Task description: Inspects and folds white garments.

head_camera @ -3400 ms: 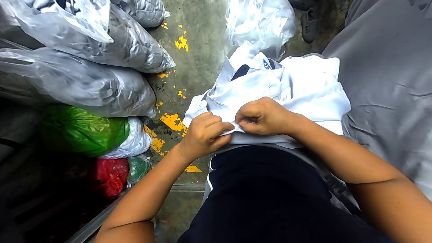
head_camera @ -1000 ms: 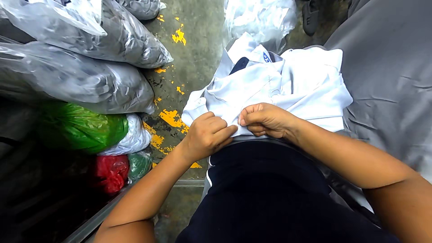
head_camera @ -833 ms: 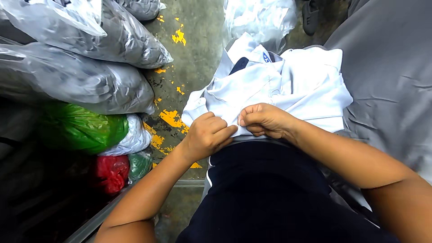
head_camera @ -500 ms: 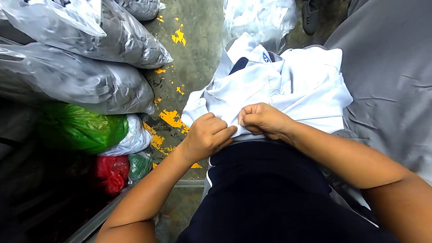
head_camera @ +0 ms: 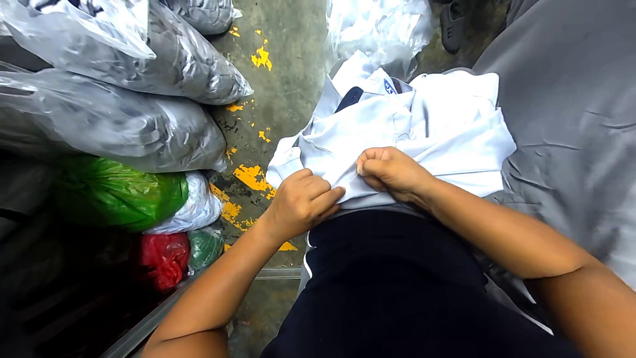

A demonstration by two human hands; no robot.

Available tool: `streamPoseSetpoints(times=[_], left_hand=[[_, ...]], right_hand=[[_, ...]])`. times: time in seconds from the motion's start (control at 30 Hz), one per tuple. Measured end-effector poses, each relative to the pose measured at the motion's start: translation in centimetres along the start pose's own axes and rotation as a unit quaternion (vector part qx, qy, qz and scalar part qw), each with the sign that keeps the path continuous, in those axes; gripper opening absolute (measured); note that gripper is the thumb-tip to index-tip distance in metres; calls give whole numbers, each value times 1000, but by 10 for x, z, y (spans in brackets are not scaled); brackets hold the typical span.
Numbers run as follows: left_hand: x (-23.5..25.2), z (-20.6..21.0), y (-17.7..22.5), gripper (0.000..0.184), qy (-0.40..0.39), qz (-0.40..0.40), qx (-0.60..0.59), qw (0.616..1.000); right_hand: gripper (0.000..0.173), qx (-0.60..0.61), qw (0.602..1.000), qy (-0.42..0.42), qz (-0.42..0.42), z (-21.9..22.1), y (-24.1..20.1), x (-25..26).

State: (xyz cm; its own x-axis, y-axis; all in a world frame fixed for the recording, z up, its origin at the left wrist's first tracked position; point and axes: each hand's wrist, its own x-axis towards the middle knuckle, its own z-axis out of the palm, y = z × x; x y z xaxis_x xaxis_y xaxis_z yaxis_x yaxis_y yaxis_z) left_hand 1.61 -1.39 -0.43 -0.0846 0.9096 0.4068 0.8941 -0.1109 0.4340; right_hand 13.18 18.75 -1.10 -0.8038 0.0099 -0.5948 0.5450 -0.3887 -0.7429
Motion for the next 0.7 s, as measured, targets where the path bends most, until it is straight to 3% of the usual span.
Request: streamPoseSetpoints(times=[0.23,0.37,0.5,0.7], left_hand=[[-2,0,-8,18,5,-85,-35,996],[0,-2,-11,16,-16,-203,-97,974],[6,-8,-11,12,-27,-308,-214,926],[7,-12,-10,8,-26,-352,-294,888]], right_hand=[[11,2,997,-60,46,-16,-18,-2],[13,-122,992,2,-24,-26,-27,-12],[12,-236,963,59,-119,-36,-31,-13],[12,-289,943,80,-141,-40,-38,-11]])
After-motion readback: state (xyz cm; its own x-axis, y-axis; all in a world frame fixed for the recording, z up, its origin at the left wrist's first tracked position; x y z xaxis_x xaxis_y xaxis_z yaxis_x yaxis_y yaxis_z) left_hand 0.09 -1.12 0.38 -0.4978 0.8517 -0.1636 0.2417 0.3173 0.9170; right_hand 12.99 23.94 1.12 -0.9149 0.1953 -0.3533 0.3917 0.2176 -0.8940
